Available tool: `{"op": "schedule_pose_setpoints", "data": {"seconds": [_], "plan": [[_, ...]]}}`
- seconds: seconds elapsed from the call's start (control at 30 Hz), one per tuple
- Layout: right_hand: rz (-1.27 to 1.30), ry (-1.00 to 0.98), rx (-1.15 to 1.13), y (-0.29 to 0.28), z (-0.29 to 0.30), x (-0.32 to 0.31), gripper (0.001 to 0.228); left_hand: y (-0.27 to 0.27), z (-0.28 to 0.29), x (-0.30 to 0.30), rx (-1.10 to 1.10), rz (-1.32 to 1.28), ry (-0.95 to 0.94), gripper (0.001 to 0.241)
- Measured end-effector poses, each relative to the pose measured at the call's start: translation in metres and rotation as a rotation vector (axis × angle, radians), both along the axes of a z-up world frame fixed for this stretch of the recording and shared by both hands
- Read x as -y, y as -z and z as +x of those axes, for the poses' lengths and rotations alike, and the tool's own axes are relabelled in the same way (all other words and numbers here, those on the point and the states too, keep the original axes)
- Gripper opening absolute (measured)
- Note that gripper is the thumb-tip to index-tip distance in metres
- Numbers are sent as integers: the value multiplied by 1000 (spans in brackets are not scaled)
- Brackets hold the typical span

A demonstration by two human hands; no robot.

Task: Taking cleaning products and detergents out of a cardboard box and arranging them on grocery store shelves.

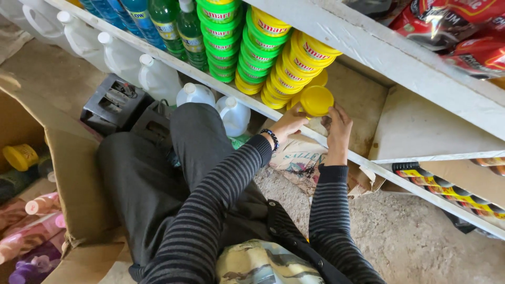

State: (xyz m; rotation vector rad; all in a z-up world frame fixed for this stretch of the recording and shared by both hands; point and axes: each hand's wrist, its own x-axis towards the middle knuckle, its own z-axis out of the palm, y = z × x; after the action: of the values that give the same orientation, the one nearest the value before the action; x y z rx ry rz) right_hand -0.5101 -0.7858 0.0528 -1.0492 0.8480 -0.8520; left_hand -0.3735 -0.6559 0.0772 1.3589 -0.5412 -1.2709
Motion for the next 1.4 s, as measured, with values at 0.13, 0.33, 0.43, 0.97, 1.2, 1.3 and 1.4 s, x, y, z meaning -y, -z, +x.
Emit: {"op": "schedule_pose_setpoints", "data": {"seconds": [0.13,0.33,0.43,0.97,1.2,1.3,1.4], "plan": [[-40,-8,3,6,8,12,31,9,-2,15,-36,-8,-46,61],[-131,-11,59,18,23,44,29,43,-5,43,-60,-116,-70,62],[-121,-10,90,14,35,55,28,55,-6,60,-72,-147,-106,67],[-11,5,89,31,83,110,27,7,7,82,-168,-35,-155,71],[-32,-6,34,34,84,104,25,25,14,86,-207,15,-133,60],[-61,4,46,34,83,99,24,24,16,81,-165,16,-82,60],[-8,-11,55,34,82,96,29,20,15,71,-75,34,-3,64]]}}
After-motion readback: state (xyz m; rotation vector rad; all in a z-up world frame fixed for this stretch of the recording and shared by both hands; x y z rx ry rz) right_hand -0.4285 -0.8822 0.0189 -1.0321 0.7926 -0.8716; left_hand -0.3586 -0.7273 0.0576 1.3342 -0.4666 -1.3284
